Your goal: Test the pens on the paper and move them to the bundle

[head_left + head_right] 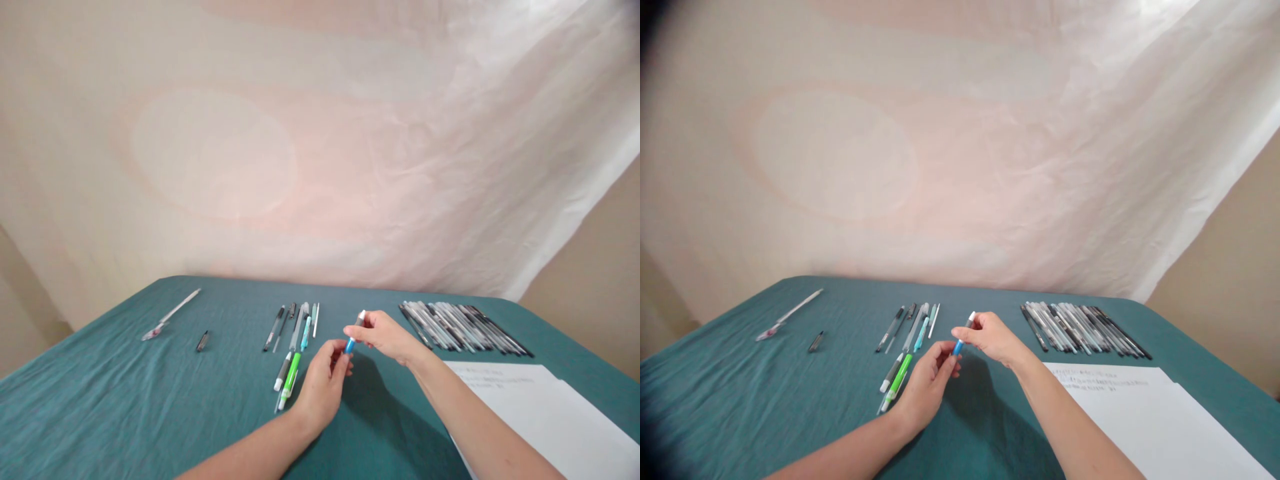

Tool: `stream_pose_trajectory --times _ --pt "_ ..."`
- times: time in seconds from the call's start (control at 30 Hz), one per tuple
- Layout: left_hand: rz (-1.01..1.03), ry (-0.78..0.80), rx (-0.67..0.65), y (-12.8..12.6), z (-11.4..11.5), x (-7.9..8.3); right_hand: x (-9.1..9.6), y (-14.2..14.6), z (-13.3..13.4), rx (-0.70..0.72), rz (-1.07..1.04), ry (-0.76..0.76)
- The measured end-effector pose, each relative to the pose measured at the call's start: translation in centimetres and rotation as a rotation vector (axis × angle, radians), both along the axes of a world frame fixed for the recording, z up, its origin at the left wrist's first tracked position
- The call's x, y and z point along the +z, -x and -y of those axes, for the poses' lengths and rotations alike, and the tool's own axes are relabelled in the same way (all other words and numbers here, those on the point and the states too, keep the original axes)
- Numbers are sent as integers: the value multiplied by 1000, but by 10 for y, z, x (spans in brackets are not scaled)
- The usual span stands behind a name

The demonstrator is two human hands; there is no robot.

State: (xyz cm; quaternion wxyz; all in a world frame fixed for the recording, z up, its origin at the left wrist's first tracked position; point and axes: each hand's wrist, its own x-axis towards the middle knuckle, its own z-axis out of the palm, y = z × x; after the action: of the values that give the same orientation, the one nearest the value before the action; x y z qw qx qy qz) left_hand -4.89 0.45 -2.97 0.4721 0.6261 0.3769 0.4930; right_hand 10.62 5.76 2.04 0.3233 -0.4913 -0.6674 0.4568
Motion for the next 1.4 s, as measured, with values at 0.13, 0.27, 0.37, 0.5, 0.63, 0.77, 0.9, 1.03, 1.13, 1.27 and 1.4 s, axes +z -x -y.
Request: stream_pose_trajectory --times 0.13,0.27,0.37,0.5,0.63,0.77,0.9,1.03,1.13,1.27,1.4 --pt "-13 10 2 0 2 2 2 2 3 -24 118 -89" --pt "-25 27 9 0 1 1 0 6 4 -84 174 -169" --pt "-44 34 18 2 0 1 -2 10 5 -111 204 -216" --pt "-59 53 27 3 0 5 -2 15 7 -94 233 -230" --pt "-3 68 35 2 1 10 -2 23 12 -71 230 -256" --pt "24 60 54 2 1 11 -1 27 15 -59 212 -262" --pt "41 75 31 3 -1 11 6 19 14 -30 192 -224" --pt "62 115 33 4 -3 9 16 6 12 120 -30 -48" --pt "55 114 33 4 -4 7 17 2 10 190 -151 39" --pt "30 112 56 4 -5 3 11 2 8 182 -179 47" --pt "15 121 57 2 -5 1 6 3 6 143 -172 17"
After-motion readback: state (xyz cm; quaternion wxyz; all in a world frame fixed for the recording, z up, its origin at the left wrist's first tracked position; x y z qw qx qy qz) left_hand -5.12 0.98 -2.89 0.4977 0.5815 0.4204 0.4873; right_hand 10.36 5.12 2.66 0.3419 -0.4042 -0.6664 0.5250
